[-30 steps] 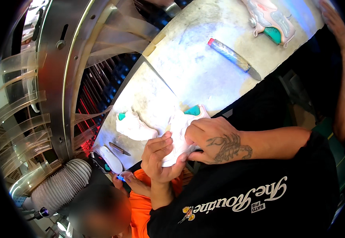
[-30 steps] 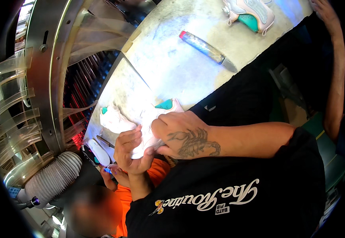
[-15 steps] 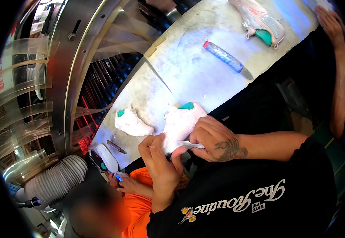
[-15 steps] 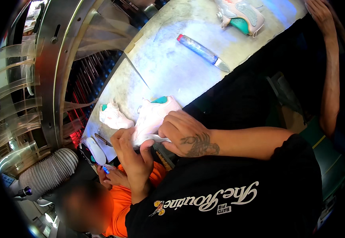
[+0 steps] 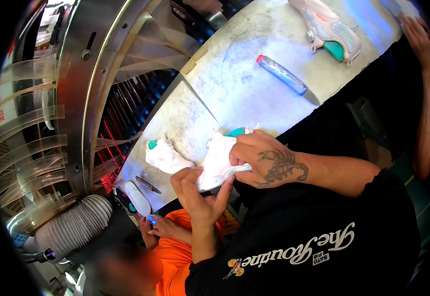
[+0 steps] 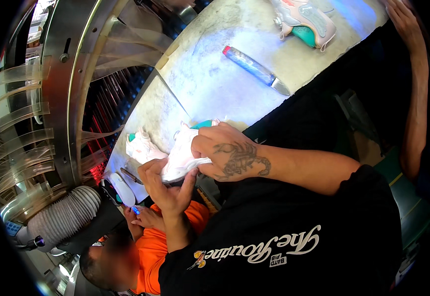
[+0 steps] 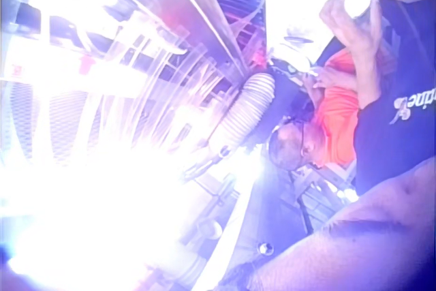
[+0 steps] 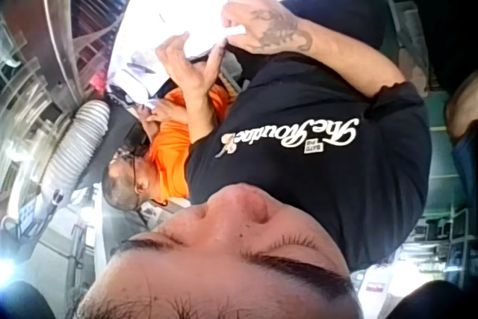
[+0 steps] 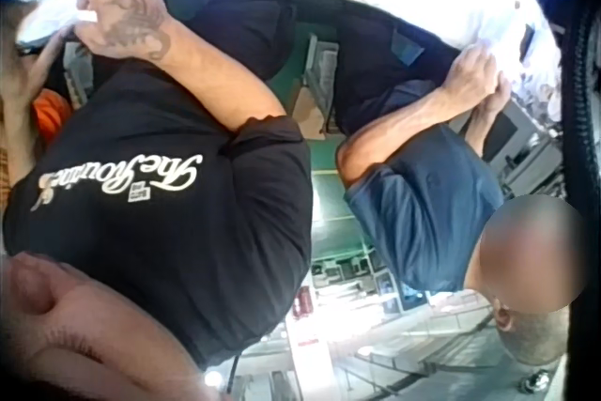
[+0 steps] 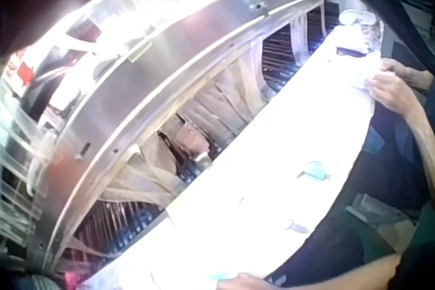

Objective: The person assembles white sneakers with teal accents on a factory assembly line. They insert white insoles into the shoe uppers, place teal shoe trees inside to maintain shape, and use a utility knife to trim excess material around the heel area. The person handles the shoes one at a time, moving them along the conveyor belt after each step.

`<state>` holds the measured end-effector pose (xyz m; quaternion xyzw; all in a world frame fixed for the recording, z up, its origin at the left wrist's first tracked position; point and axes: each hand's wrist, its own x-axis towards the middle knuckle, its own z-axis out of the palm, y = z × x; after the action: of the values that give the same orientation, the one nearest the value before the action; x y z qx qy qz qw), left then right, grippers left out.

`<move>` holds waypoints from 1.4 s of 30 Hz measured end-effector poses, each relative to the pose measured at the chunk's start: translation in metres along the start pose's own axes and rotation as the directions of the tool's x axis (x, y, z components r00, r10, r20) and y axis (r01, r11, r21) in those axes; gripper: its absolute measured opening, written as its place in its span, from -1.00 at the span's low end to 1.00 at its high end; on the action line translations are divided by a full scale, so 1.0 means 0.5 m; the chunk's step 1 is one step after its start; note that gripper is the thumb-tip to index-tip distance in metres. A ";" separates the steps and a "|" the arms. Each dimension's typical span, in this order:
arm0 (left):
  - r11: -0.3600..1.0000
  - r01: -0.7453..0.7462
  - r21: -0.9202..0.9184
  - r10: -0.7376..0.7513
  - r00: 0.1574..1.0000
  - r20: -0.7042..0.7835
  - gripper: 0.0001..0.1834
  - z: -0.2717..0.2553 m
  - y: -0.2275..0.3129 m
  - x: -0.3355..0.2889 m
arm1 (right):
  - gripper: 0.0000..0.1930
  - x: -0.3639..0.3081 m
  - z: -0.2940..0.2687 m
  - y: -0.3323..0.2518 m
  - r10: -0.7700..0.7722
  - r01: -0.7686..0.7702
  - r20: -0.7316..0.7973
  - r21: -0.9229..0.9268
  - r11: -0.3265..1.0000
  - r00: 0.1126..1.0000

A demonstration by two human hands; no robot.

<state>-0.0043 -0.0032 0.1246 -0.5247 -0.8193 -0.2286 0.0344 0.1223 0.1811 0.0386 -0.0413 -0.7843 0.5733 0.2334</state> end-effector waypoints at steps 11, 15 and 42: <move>0.942 0.333 -0.050 -0.336 0.937 -0.094 -0.40 0.064 -0.016 -0.018 | -0.48 0.030 0.043 -0.020 0.188 -0.186 0.002 -0.152 0.971 0.982; 0.842 0.473 -0.257 -0.510 0.854 -0.099 -0.48 0.080 -0.071 -0.025 | -0.49 0.038 -0.031 -0.018 0.167 -0.171 0.086 0.032 0.985 0.982; 0.936 -0.347 0.049 0.350 0.918 -0.186 -0.38 0.072 0.037 -0.038 | -0.64 0.252 -0.096 -0.083 0.297 -0.304 0.143 0.033 0.952 0.944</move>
<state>0.0270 0.0018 0.0931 -0.6374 -0.7073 -0.2623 0.1572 0.0386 0.2510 0.1282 -0.1148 -0.7671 0.6247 0.0901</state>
